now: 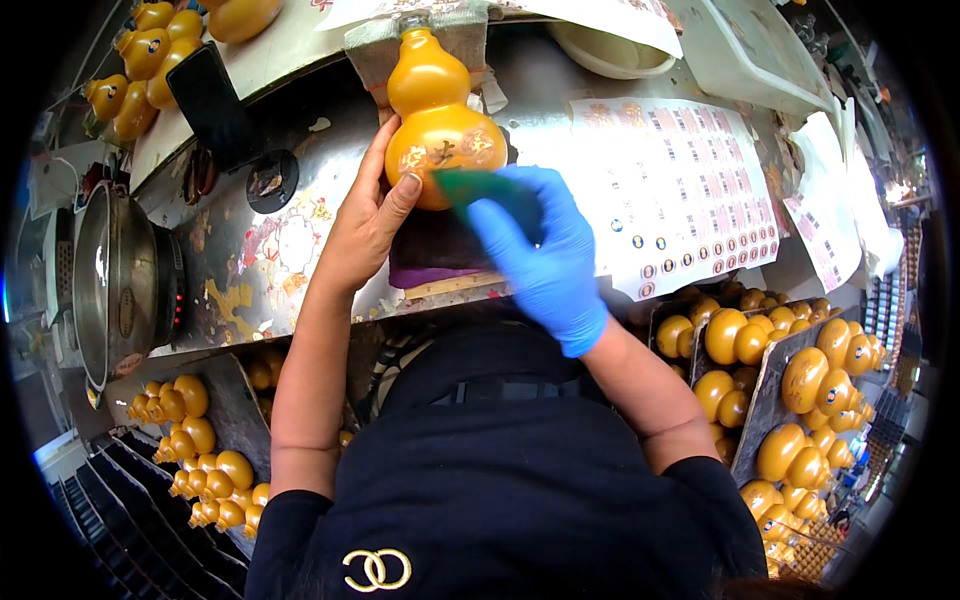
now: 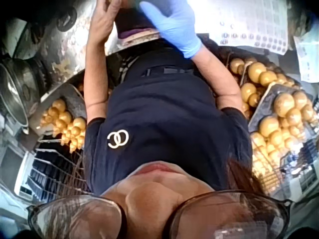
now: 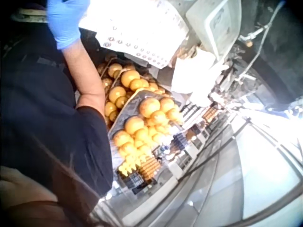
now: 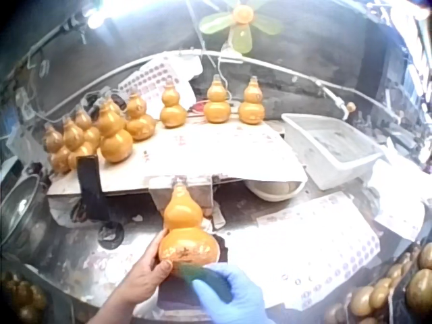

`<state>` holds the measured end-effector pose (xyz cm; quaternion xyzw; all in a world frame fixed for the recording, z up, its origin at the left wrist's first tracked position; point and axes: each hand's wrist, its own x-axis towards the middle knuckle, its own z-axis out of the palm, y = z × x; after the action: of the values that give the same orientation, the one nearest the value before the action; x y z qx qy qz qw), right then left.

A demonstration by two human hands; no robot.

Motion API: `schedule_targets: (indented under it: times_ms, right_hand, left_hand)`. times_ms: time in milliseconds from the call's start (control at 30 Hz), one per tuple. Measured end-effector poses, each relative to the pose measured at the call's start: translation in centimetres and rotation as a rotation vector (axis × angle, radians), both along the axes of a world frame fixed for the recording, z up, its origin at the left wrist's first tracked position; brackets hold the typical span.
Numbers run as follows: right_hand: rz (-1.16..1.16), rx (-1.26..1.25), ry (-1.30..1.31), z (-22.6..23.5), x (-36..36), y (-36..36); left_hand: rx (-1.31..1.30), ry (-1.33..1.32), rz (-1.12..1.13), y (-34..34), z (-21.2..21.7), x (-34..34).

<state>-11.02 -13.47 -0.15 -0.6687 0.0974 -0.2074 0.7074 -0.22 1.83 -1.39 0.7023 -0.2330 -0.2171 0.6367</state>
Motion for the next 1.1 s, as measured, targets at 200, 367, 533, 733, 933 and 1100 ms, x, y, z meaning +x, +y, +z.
schedule_targets:
  times_ms: [200,367,533,733,933,1100]
  right_hand:
    - [-0.123,-0.319,0.097,-0.5,0.3,-0.1]
    - [-0.171,-0.101,0.057,-2.7,0.5,-1.5]
    - [-0.147,0.128,0.141,-2.5,0.4,-2.5]
    - [-0.394,-0.841,-0.484,-1.8,1.0,-1.2]
    - [-0.039,-1.062,-0.592,-2.5,1.6,0.8]
    - [-0.014,-1.161,-0.523,-2.5,1.8,1.6]
  left_hand:
    - [0.01,-0.01,-0.011,0.1,0.1,0.0]
    - [0.038,-0.013,-0.02,0.0,0.3,0.0]
    - [0.015,0.018,-0.029,0.4,-0.3,0.3]
    - [-0.11,0.175,-0.093,0.8,-0.8,1.5]
    - [-0.142,0.217,-0.116,1.1,-1.0,1.5]
    - [-0.164,0.26,-0.118,1.2,-0.6,1.6]
